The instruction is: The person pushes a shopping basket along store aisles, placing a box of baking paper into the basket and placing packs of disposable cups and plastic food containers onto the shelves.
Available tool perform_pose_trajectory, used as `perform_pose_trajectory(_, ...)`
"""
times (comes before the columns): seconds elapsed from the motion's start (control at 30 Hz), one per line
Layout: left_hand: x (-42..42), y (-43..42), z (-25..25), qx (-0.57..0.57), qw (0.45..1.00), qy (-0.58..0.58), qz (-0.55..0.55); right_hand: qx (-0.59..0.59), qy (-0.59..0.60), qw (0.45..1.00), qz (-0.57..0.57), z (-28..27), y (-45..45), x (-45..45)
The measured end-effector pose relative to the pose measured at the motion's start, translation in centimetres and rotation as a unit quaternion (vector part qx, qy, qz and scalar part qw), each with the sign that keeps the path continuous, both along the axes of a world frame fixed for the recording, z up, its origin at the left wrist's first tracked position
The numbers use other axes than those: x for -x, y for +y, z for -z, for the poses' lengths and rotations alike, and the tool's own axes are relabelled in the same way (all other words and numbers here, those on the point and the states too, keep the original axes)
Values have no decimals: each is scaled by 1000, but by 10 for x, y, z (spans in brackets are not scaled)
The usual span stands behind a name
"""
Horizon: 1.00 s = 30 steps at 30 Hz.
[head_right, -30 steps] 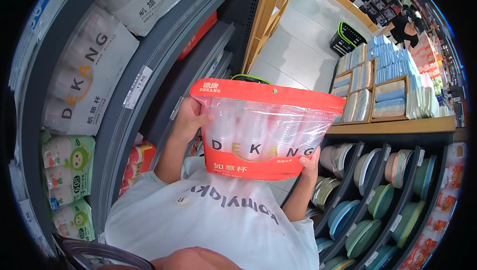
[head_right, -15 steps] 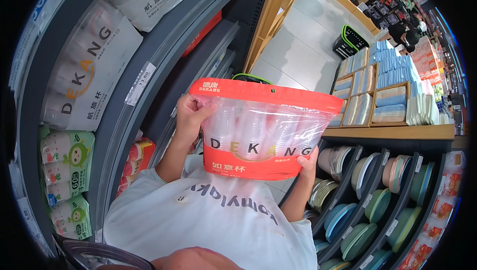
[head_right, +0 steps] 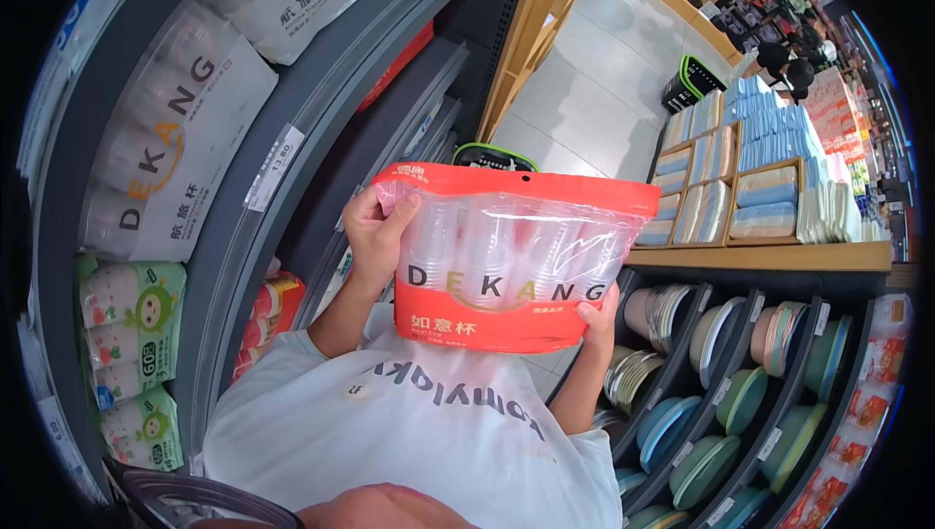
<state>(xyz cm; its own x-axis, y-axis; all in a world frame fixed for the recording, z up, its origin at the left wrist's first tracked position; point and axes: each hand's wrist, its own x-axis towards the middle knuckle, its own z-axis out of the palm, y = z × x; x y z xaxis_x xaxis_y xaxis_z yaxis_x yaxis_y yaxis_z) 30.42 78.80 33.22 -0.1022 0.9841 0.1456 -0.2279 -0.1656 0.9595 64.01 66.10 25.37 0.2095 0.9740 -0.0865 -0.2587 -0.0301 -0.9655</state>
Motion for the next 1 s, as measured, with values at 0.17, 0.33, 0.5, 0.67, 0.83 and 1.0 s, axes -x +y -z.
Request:
perform_pose_trajectory(0.17, 6, 3, 13, -23, 998, 60, -6, -2, -8, 1000, -1, -4, 1, 5)
perform_pose_trajectory(0.33, 8, 12, -1, 48, 995, -46, 69, -1, -5, 1000, 3, -7, 1, 9)
perform_pose_trajectory(0.5, 18, 12, 2, 87, 985, -63, 134, 11, -19, 1000, -15, -1, 1, 5)
perform_pose_trajectory(0.67, 15, 8, 7, 77, 994, -18, 76, 8, -25, 1000, -17, -8, 5, 12)
perform_pose_trajectory(0.83, 9, 7, 8, 19, 997, 77, 18, 6, -38, 999, -17, -8, 7, 11)
perform_pose_trajectory(1.0, 10, 13, 12, -35, 978, 204, -9, 9, -55, 998, 2, -11, 7, 14)
